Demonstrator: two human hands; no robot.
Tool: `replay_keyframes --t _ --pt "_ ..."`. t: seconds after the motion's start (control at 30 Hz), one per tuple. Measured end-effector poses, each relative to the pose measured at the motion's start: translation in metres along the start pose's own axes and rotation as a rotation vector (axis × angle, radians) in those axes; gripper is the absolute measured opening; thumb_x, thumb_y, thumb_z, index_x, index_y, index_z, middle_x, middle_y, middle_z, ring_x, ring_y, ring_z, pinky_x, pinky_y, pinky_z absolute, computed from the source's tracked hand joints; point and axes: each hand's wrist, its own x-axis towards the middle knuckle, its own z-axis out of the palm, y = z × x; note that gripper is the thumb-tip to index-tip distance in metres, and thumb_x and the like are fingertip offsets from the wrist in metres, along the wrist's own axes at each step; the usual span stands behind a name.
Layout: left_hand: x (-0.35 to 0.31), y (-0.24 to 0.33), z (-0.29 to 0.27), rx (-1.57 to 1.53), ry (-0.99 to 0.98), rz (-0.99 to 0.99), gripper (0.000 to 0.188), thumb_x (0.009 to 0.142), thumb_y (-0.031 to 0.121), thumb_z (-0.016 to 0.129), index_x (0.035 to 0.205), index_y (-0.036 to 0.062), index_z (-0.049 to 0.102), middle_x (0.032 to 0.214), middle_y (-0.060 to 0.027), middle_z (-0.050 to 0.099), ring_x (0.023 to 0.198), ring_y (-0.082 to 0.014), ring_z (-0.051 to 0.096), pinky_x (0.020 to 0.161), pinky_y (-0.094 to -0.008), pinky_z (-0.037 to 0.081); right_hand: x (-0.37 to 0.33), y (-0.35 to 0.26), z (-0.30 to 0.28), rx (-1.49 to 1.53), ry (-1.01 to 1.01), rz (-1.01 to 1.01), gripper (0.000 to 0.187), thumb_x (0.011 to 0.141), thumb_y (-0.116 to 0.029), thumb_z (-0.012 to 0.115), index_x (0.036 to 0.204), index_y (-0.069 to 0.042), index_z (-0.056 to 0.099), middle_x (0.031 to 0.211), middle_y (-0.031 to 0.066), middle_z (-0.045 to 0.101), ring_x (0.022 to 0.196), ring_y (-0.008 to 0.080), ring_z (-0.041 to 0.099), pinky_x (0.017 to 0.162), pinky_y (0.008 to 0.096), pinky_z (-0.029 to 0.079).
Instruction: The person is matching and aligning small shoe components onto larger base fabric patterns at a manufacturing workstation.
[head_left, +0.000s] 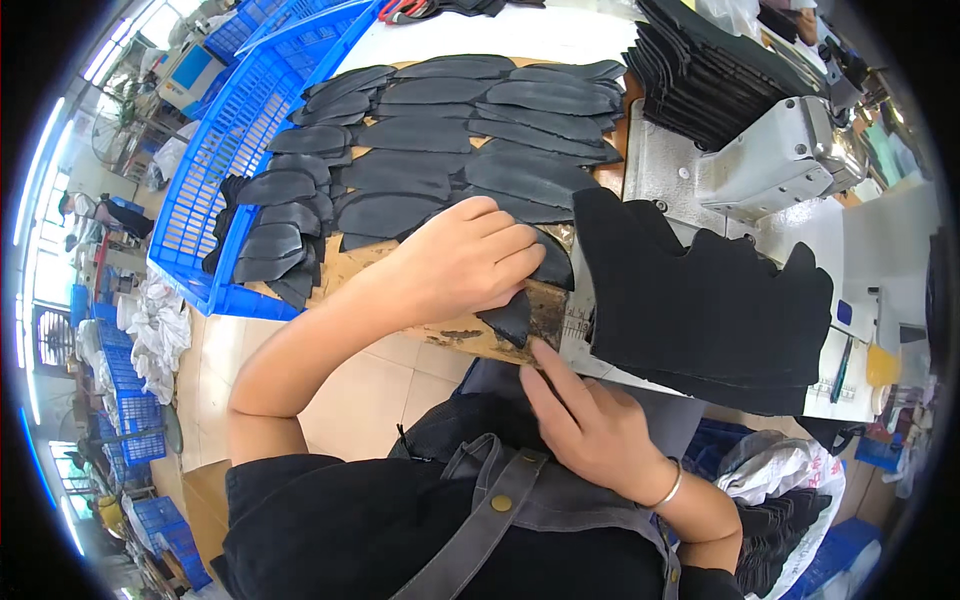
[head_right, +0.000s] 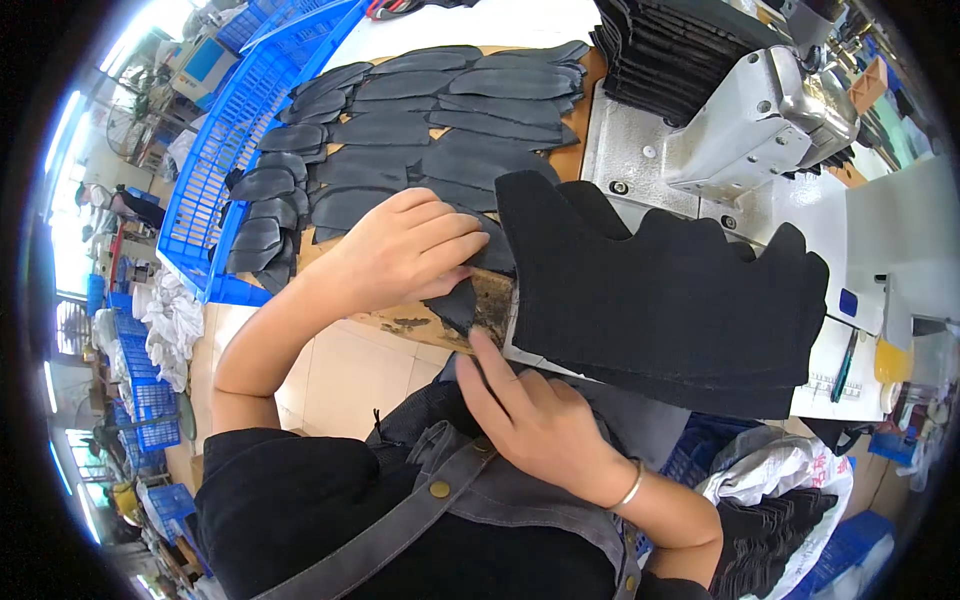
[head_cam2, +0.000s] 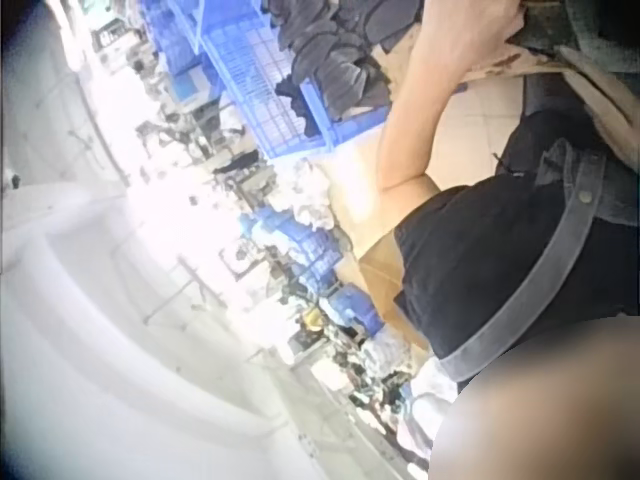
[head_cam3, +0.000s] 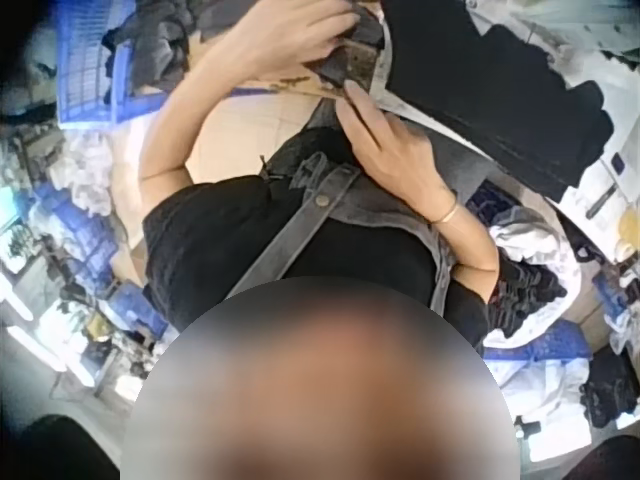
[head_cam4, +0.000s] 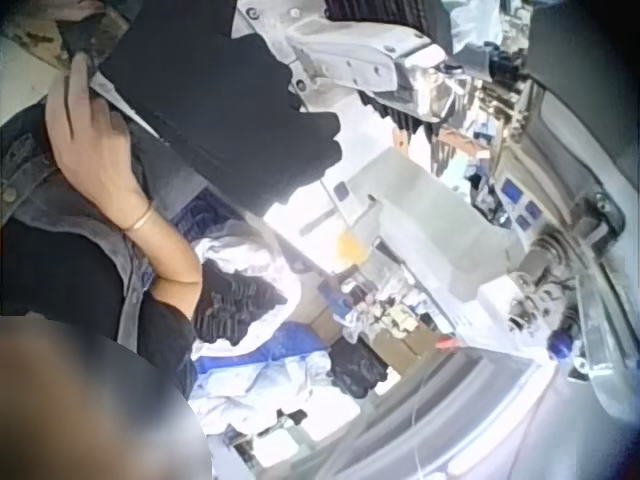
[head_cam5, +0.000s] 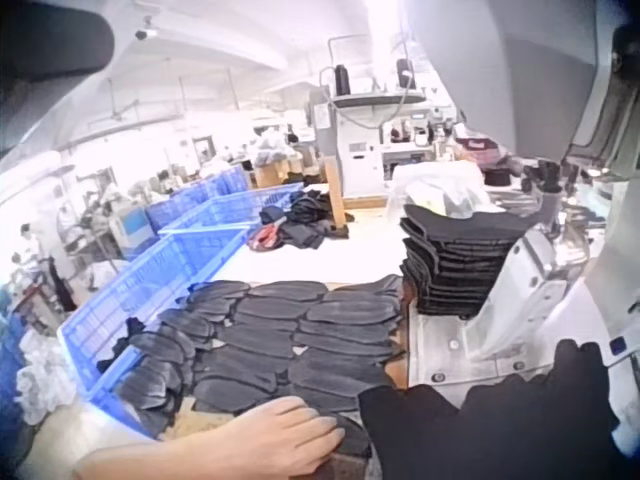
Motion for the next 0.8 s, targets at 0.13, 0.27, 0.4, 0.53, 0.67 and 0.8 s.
replay_keyframes --t 0.13,0.27,0.4,0.53,0.67,0.8 --pt "0.008 -0.005 0.004 0.001 -0.030 0.075 0.032 0.061 0.015 0.073 0.089 0.0045 0.062 0.093 -0.0040 0.061 0.082 -0.0188 0.059 0.077 -0.0316 0.046 0.018 -0.012 0.008 0.032 -0.112 0.164 0.055 0.073 -0.014 0.070 0.125 -0.004 0.055 0.132 0.0166 0.053 0.062 0.0136 0.056 0.049 0.0243 0.047" --pt "0.011 -0.004 0.013 0.012 -0.041 0.121 0.029 0.061 0.016 0.074 0.085 0.0050 0.061 0.090 -0.0039 0.062 0.080 -0.0177 0.059 0.075 -0.0307 0.046 0.017 -0.014 0.015 0.030 -0.110 0.162 0.057 0.074 -0.015 0.071 0.127 -0.004 0.054 0.133 0.0163 0.052 0.065 0.0146 0.057 0.051 0.0247 0.049" --pt "0.006 -0.002 0.008 0.030 -0.041 0.118 0.024 0.064 0.014 0.073 0.084 0.0051 0.063 0.087 -0.0044 0.063 0.077 -0.0195 0.060 0.072 -0.0337 0.047 0.014 -0.014 0.017 0.016 -0.100 0.170 0.059 0.074 -0.015 0.070 0.129 -0.003 0.053 0.134 0.0149 0.052 0.067 0.0153 0.056 0.053 0.0253 0.049" --pt "0.004 -0.011 -0.003 -0.334 0.446 -0.521 0.012 0.074 0.004 0.066 0.086 0.0021 0.065 0.076 -0.0057 0.064 0.068 -0.0175 0.062 0.064 -0.0303 0.049 0.013 -0.013 0.020 0.006 -0.074 0.174 0.060 0.074 -0.014 0.070 0.130 0.000 0.052 0.135 0.0141 0.051 0.066 0.0152 0.055 0.053 0.0254 0.049" --pt "-0.035 -0.054 -0.041 -0.661 0.959 -1.003 0.018 0.088 0.015 0.067 0.099 0.0014 0.065 0.086 -0.0027 0.064 0.072 -0.0098 0.060 0.067 -0.0255 0.050 0.013 -0.013 0.019 0.016 -0.065 0.178 0.059 0.075 -0.013 0.069 0.129 0.000 0.052 0.134 0.0141 0.052 0.065 0.0150 0.055 0.052 0.0253 0.048" --pt "-0.058 -0.053 -0.087 -0.476 1.438 -0.922 0.024 0.087 0.014 0.066 0.106 -0.0009 0.060 0.087 -0.0052 0.062 0.072 -0.0130 0.062 0.066 -0.0268 0.053 0.013 -0.012 0.020 -0.001 -0.030 0.151 0.053 0.075 -0.010 0.063 0.126 0.002 0.055 0.133 0.0156 0.052 0.063 0.0134 0.051 0.051 0.0234 0.046"
